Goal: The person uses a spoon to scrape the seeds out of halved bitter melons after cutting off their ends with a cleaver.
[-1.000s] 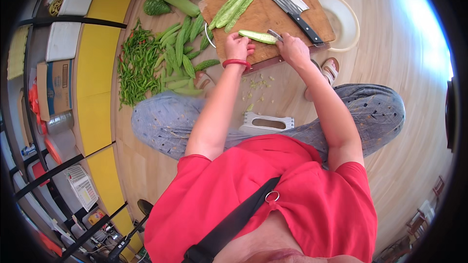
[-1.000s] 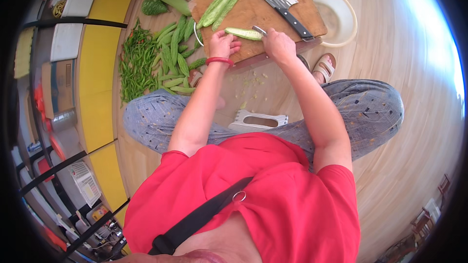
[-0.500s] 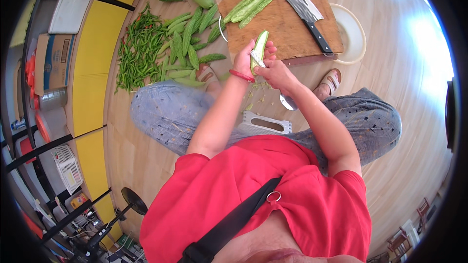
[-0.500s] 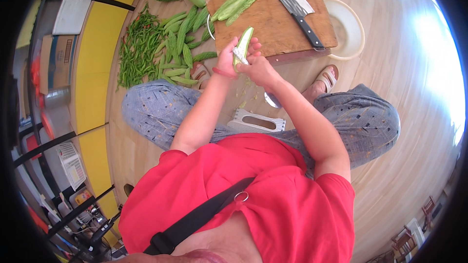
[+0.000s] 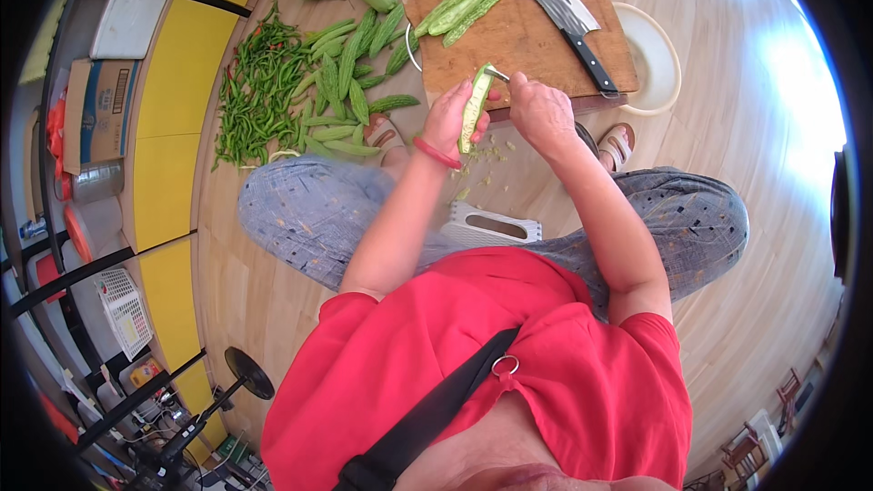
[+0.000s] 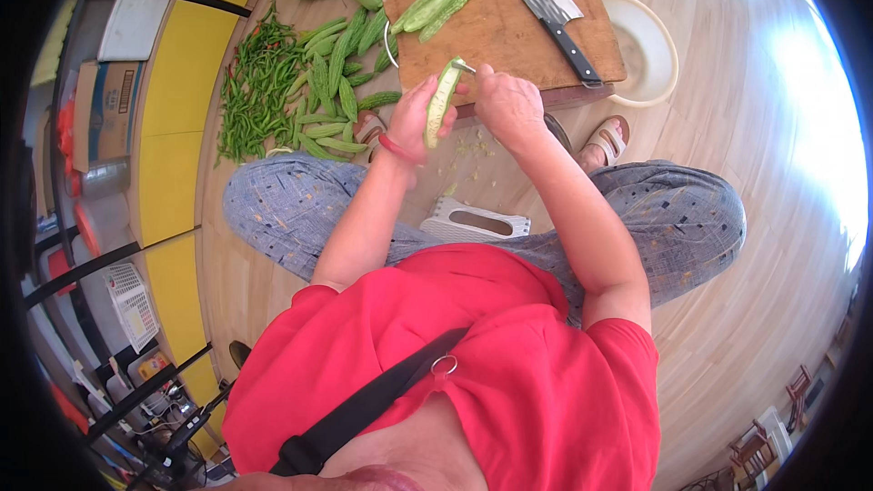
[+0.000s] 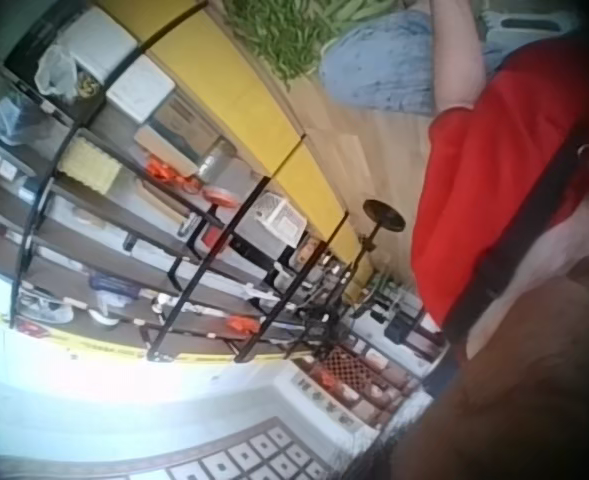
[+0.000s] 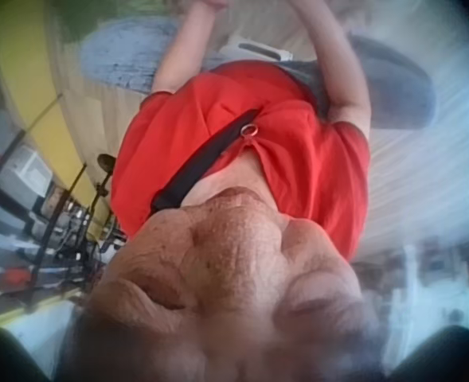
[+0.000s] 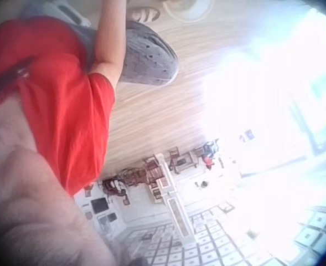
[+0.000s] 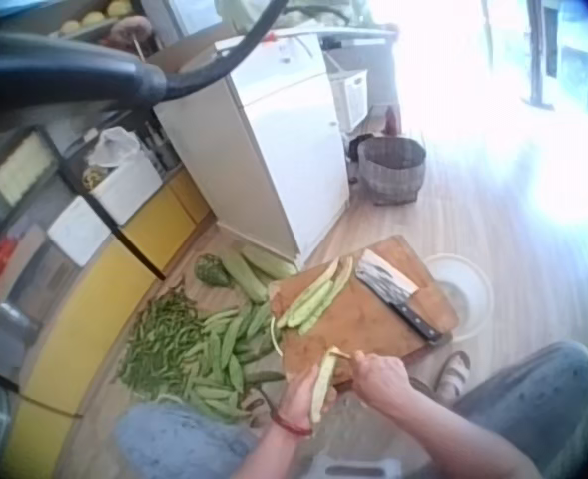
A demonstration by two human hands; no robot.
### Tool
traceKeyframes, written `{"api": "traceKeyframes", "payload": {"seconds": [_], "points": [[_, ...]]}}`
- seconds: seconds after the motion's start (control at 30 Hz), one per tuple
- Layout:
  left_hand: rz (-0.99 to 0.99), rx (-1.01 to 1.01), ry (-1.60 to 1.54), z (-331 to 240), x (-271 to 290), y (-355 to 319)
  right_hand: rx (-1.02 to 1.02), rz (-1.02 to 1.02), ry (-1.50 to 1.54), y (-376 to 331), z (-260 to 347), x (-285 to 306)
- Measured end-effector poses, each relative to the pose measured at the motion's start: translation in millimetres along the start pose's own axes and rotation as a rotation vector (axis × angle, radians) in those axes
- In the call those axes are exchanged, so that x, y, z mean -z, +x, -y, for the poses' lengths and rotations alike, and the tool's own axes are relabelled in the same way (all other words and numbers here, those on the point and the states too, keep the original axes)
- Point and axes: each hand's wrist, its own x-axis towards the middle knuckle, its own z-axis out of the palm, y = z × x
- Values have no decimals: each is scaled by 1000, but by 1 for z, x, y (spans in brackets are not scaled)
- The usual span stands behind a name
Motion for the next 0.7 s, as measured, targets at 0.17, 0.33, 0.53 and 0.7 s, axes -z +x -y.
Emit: {"api": "traceKeyframes", "payload": {"seconds": [0.17,0.33,0.53,0.7], "points": [[-50,-25,56,6,0,-6,18,72,2,-10,1,-9],[-85,-45,65,14,5,-5,66,67,55,-16,-1,-19],[-117,-45,118,21,8,-4,55,152,52,-24,13,-19],[-119,-14,164,20,12,-4,63,198,80,-28,19,-19]]}}
